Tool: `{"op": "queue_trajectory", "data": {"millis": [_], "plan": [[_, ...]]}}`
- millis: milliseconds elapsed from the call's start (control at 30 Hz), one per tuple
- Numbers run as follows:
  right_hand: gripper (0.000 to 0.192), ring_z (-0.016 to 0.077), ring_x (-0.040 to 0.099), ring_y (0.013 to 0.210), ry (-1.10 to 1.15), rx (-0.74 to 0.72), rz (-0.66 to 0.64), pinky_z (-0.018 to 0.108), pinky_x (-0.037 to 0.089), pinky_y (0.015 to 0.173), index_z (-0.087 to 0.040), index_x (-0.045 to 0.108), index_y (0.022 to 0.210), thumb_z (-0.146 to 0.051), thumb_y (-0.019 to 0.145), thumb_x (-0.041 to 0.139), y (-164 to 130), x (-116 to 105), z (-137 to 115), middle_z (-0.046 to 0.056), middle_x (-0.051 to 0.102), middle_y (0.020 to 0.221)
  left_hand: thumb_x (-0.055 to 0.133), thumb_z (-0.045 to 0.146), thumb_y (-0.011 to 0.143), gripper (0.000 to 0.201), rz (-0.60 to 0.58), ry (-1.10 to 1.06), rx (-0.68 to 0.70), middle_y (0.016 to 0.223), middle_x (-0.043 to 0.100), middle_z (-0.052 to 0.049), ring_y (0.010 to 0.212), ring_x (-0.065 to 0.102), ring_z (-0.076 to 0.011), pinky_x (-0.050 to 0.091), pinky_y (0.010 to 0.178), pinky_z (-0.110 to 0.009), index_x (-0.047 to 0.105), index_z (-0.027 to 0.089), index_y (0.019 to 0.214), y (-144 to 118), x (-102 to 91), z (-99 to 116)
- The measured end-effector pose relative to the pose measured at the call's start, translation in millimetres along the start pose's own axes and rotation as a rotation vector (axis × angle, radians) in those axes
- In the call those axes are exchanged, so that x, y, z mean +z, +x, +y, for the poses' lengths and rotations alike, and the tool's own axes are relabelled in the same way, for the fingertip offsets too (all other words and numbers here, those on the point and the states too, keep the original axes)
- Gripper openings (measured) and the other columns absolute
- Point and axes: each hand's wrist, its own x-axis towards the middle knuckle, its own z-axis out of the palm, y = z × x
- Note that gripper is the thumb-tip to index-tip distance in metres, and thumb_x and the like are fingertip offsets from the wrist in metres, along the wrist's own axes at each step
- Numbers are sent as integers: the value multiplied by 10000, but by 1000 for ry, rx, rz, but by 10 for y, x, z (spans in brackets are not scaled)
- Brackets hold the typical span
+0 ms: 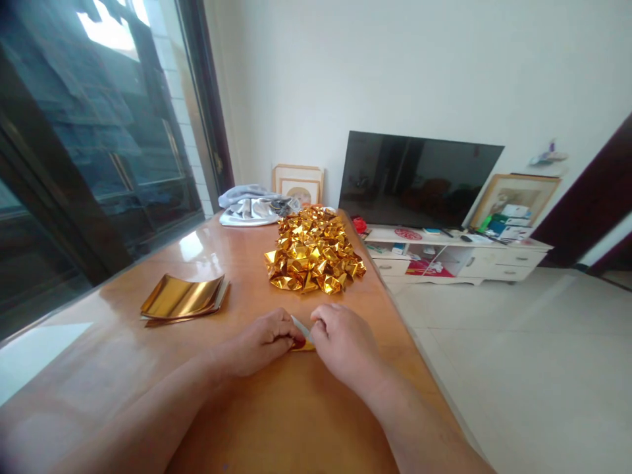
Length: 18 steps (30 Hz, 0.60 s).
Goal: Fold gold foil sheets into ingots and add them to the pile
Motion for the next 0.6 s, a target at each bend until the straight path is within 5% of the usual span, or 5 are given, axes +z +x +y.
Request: {"op": "queue_trajectory", "data": {"millis": [267, 600], "plan": [[169, 127, 533, 677, 43, 125, -111, 255, 244, 559, -188, 628, 752, -225, 883, 529, 92, 121, 191, 6, 664, 767, 537, 74, 778, 282, 54, -9, -145, 971, 626, -29, 844, 570, -161, 472, 758, -270, 658, 196, 1001, -20, 43, -9], [115, 118, 519, 636, 53, 179, -135, 254, 209, 539, -217, 675, 818, -326, 840, 647, 93, 375, 261, -19, 664, 750, 520, 79, 823, 205, 48, 30, -84, 968, 613, -40, 893, 568, -168, 460, 813, -279, 663, 193, 913, -19, 49, -41]]}}
